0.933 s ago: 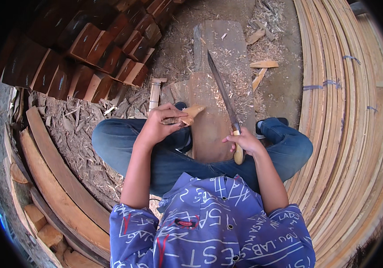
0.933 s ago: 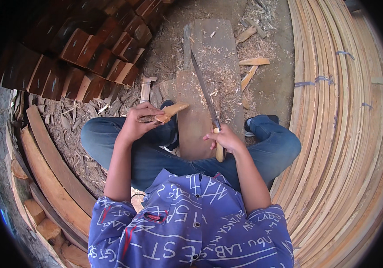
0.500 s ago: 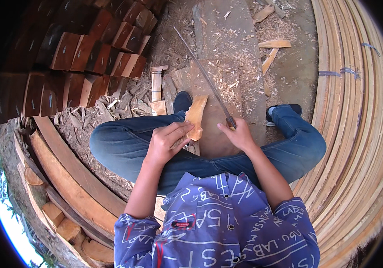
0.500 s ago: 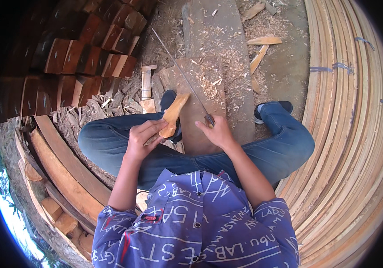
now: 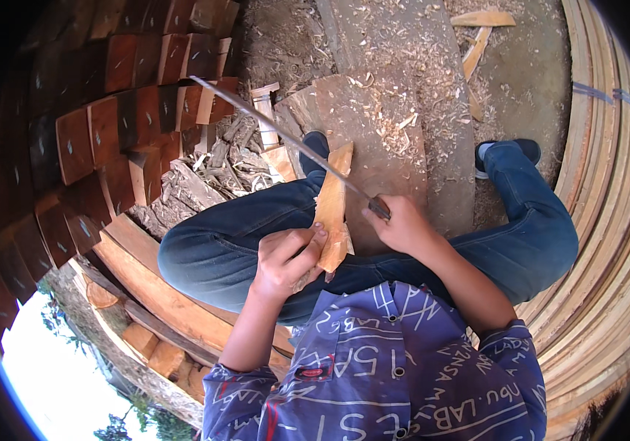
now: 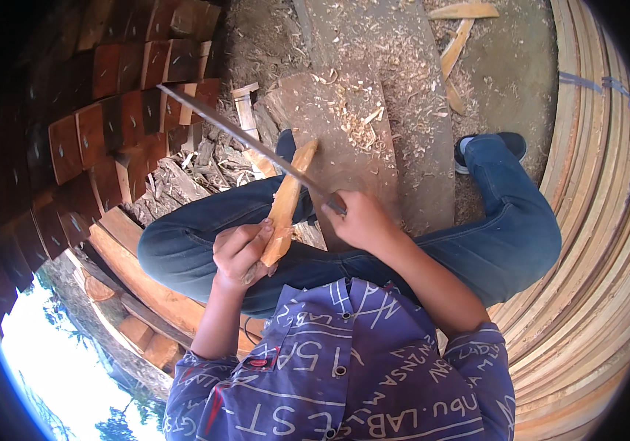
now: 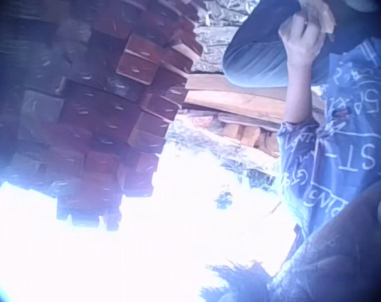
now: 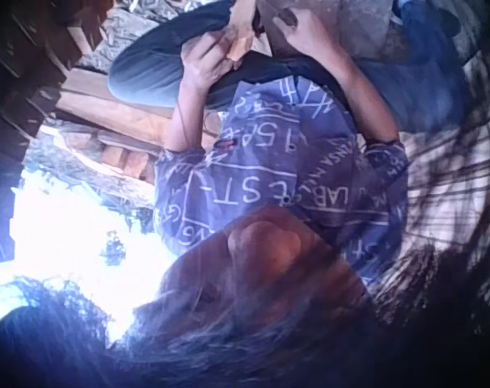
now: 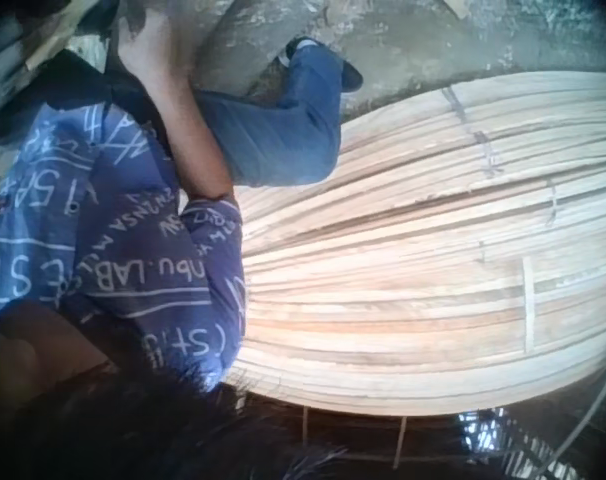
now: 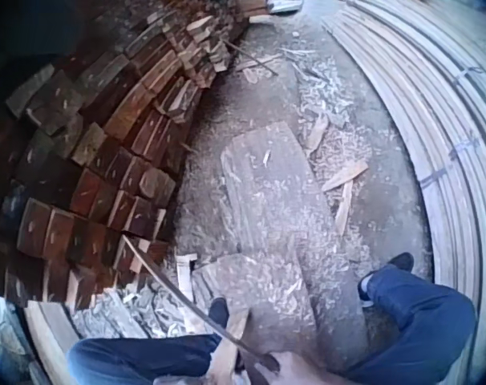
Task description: The person sits on the ground and uses a curved knife to shave and shape a small piece of wood held in the left hand. The person repeatedly shaves the wood, occasionally turning it over to work on different sides, while surrounded by stacks of finished wooden pieces.
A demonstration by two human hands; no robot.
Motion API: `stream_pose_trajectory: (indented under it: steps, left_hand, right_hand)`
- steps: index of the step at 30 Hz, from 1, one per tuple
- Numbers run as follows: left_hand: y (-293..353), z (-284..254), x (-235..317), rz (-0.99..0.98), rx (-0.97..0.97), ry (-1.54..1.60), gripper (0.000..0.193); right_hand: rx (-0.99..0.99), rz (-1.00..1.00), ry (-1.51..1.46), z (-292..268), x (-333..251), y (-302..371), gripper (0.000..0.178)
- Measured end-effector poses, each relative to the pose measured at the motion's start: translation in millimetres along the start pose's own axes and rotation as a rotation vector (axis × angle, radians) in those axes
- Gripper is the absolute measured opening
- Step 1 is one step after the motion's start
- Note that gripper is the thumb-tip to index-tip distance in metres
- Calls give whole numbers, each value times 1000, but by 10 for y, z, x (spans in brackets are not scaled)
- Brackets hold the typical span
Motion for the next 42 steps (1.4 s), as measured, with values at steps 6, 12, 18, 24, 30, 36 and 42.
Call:
stream_pose_trajectory:
  steps: [6, 12, 18, 24, 30, 36, 42]
  left_hand:
    - [-151, -21, -52, 8, 0, 3, 13]
    - [-62, -102, -111, 25, 11, -49, 27]
    - [-195, -122, -154, 56, -126, 6, 33]
    - [-193, -172, -224, 50, -124, 11, 31]
    - [-100, -183, -259, -59, -199, 69, 27]
    - [-110, -141, -242, -80, -125, 144, 21]
    - [-152, -129, -219, 1, -122, -10, 37]
  right_hand:
    - [-16, 38, -9, 18, 44, -72, 20]
    - [-32, 215, -201, 139, 286, -200, 26]
    - [-107, 19, -68, 34, -99, -222, 16]
    - [-192, 151, -225, 72, -45, -206, 18]
    - [-192, 230, -121, 160, 181, -252, 12]
    - [-213, 37, -233, 26, -224, -164, 14]
    - [-179, 219, -141, 154, 191, -275, 14]
Point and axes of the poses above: each hand's wrist, its own y-axis away from the middle knuckle, its own z-axis out of the palm, x = y × z, the point moved 7 cm from there along -y, towards the middle knuckle, and after that the axes turned 14 degrees about y, right-handed, at the moved point
